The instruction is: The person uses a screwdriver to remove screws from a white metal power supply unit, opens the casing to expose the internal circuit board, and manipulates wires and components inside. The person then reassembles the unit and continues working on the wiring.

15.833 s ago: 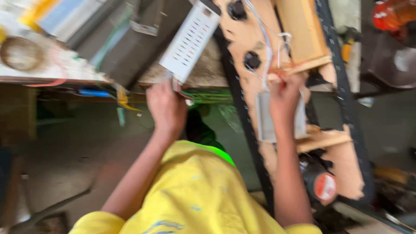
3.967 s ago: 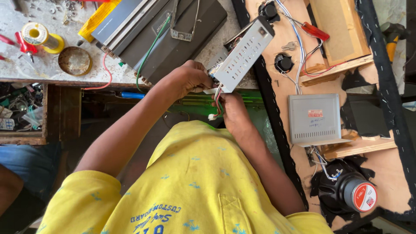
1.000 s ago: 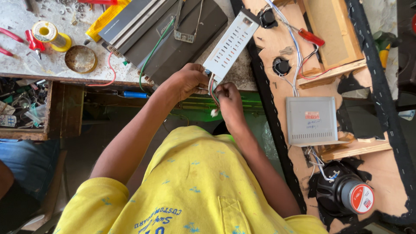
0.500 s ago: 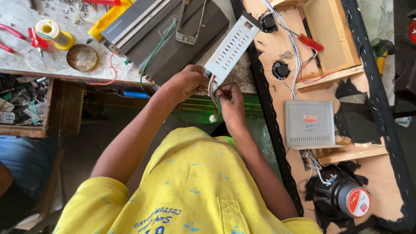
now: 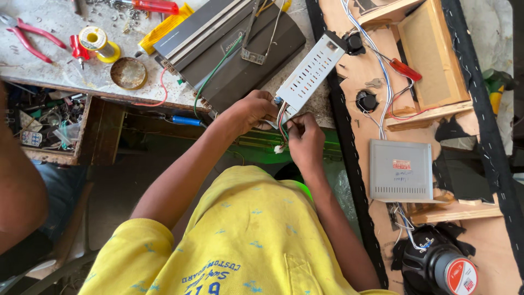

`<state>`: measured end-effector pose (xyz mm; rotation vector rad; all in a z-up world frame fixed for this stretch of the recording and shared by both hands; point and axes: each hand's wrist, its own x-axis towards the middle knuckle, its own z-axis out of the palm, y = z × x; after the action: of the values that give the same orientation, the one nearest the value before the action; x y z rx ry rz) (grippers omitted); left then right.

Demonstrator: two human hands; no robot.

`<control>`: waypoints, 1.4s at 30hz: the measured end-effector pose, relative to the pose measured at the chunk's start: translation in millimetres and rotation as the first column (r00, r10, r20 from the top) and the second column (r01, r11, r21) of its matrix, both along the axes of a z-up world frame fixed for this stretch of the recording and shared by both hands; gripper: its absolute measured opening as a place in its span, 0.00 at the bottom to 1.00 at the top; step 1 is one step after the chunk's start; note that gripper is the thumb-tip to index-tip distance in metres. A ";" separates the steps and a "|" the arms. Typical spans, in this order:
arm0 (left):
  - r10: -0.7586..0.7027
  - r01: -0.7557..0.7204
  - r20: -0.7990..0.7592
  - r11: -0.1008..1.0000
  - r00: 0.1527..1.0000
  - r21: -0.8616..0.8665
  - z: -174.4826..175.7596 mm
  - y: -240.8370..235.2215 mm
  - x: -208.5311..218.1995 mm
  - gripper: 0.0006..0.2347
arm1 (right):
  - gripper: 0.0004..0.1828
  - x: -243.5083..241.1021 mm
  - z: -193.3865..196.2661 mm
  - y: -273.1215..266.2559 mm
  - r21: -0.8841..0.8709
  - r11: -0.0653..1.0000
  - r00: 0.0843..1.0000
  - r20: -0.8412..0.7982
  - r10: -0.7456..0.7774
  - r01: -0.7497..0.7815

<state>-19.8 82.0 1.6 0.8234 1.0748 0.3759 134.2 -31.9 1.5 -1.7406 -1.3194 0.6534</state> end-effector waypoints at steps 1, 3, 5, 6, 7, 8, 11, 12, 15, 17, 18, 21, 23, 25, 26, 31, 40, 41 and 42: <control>0.004 -0.004 -0.003 1.000 1.000 0.001 -1.6 -0.6 0.7 0.08 | 0.07 0.5 2.3 -1.3 0.000 1.000 1.000 -0.003 0.006 -0.006; 0.010 -0.010 -0.010 1.000 1.000 0.004 -3.9 -0.7 0.8 0.08 | 0.07 1.2 4.9 -2.2 -0.009 1.000 1.000 -0.026 0.000 0.000; 0.029 -0.029 -0.009 0.999 1.000 0.014 -5.6 -0.2 -0.1 0.07 | 0.06 1.7 5.1 -1.9 -0.028 0.999 0.998 -0.063 -0.025 0.023; 0.038 -0.038 -0.008 0.999 0.999 0.018 -6.6 -0.1 -0.7 0.07 | 0.06 2.1 4.3 -1.8 -0.012 1.000 0.987 -0.163 -0.015 0.014; 0.030 -0.030 -0.005 0.999 1.000 0.025 -7.7 -0.5 -1.0 0.07 | 0.05 2.4 3.2 -2.4 0.003 1.000 0.965 -0.261 -0.006 0.007; 0.022 -0.022 -0.003 0.999 1.000 0.032 -9.1 -0.7 -1.6 0.07 | 0.05 2.7 2.0 -2.8 0.018 1.000 0.934 -0.357 0.004 0.003; 0.027 -0.026 -0.030 0.999 0.999 0.039 -15.3 -2.9 -0.7 0.10 | 0.04 6.1 -0.6 -2.7 0.026 1.000 0.913 -0.407 0.000 0.012; 0.034 -0.032 -0.045 0.999 0.998 0.041 -17.4 -3.8 0.4 0.11 | 0.04 7.5 -0.4 -2.6 0.022 1.000 0.902 -0.431 -0.004 0.015; 0.072 -0.080 0.087 0.993 0.994 0.091 -22.1 -6.7 0.0 0.14 | 0.04 6.7 1.3 -0.9 0.013 1.000 0.873 -0.487 -0.013 0.022; 0.068 -0.069 0.024 0.996 0.997 0.058 -23.2 -10.2 0.5 0.16 | 0.04 6.9 3.0 -1.2 0.003 1.000 0.871 -0.490 -0.022 0.027; 0.065 -0.065 -0.007 0.997 0.998 0.040 -22.5 -12.4 0.8 0.17 | 0.04 7.4 4.0 -1.7 0.000 1.000 0.861 -0.508 -0.016 0.019; 0.052 -0.049 -0.028 0.994 0.998 0.094 -13.3 -17.0 -1.9 0.20 | 0.04 8.8 8.2 -1.8 -0.009 1.000 0.827 -0.563 -0.006 0.001; 0.054 -0.046 -0.073 0.993 0.996 0.107 -3.8 -19.8 -6.3 0.21 | 0.04 9.5 12.2 -1.7 -0.018 1.000 0.798 -0.602 -0.009 -0.003; 0.059 -0.044 -0.105 0.989 0.993 0.141 4.9 -23.8 -12.1 0.22 | 0.03 9.2 16.9 -2.6 -0.029 0.999 0.780 -0.626 -0.008 -0.013; 0.062 -0.043 -0.113 0.985 0.992 0.168 7.7 -26.0 -14.6 0.22 | 0.03 9.0 19.0 -3.2 -0.035 0.999 0.771 -0.637 -0.009 -0.017; 0.087 -0.050 -0.097 0.940 0.991 0.338 11.1 -34.5 -11.1 0.21 | 0.04 12.0 26.8 -4.5 -0.071 0.997 0.821 -0.570 -0.019 -0.027; 0.323 -0.077 -0.163 0.618 0.932 0.782 76.4 -78.6 -9.2 0.26 | 0.04 58.8 26.2 -24.9 0.182 0.968 0.964 0.169 -0.205 0.174; 0.342 -0.038 -0.157 0.501 0.927 0.865 85.1 -83.0 -6.1 0.29 | 0.04 70.6 28.4 -27.1 0.249 0.949 0.922 0.285 -0.261 0.192; 0.360 0.004 -0.148 0.372 0.921 0.928 91.0 -83.9 -2.2 0.33 | 0.04 83.3 30.0 -26.8 0.262 0.938 0.856 0.404 -0.321 0.227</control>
<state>-22.0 -1.9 92.6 1.8509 1.2516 1.1431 217.5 -58.7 31.5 -1.9206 -1.3369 -0.0551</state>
